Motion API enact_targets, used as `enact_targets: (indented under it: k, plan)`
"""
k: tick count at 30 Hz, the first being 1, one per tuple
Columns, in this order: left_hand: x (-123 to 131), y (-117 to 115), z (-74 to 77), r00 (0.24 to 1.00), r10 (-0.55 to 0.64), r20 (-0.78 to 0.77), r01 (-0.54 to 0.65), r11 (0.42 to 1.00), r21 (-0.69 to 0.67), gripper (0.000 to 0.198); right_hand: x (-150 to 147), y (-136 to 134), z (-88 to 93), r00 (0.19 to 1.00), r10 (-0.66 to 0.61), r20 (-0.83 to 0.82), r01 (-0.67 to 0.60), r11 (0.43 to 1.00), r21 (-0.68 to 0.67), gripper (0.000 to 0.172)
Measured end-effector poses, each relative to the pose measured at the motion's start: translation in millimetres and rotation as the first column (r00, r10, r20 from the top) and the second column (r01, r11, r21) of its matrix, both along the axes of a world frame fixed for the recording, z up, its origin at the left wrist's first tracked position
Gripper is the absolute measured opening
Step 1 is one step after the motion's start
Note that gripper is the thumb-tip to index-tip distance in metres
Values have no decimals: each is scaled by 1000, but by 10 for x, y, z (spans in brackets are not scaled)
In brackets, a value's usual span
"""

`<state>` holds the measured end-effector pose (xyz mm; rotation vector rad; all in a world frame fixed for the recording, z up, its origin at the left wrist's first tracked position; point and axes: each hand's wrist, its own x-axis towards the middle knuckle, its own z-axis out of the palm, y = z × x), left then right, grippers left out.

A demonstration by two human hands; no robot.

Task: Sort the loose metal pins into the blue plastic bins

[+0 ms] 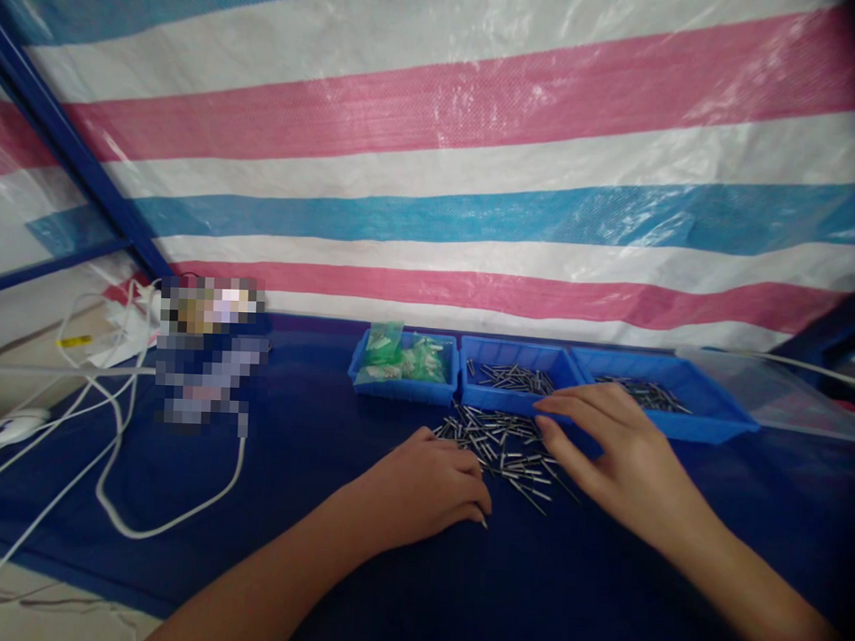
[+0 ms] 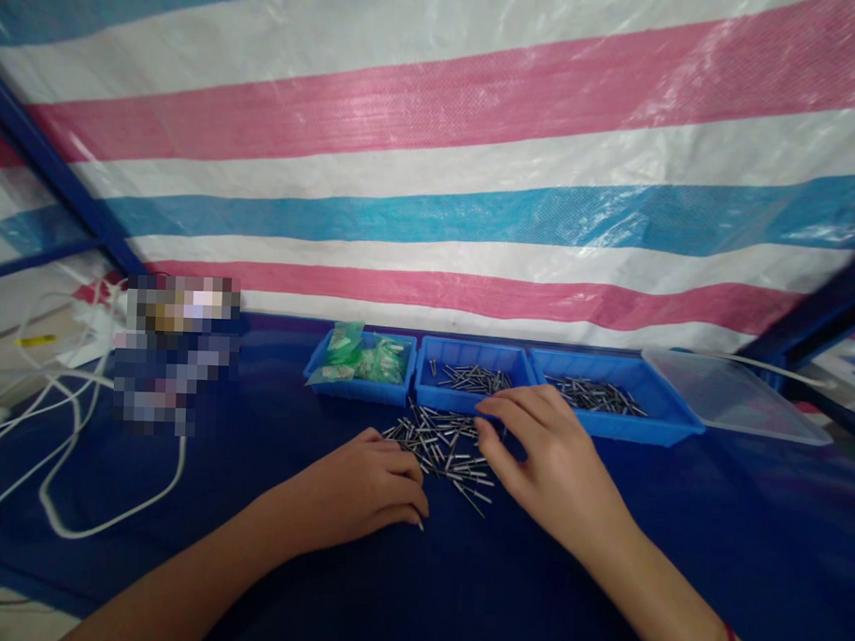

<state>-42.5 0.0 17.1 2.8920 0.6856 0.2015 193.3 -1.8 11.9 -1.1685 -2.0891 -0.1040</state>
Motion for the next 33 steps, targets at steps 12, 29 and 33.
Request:
enact_targets:
  k: [12, 29, 33]
  plan:
    - [106, -2, 43, 898, 205, 388, -94, 954, -286, 17, -259, -110, -117, 958, 264, -107, -284, 918, -275, 15]
    - [163, -24, -17, 767, 467, 439, -254, 850, -461, 12, -253, -142, -132, 871, 19, -490, -226, 903, -366, 10]
    - [178, -15, -27, 824, 390, 410, -199, 878, -435, 22, -255, -145, -149, 864, 51, -502, -257, 901, -350, 7]
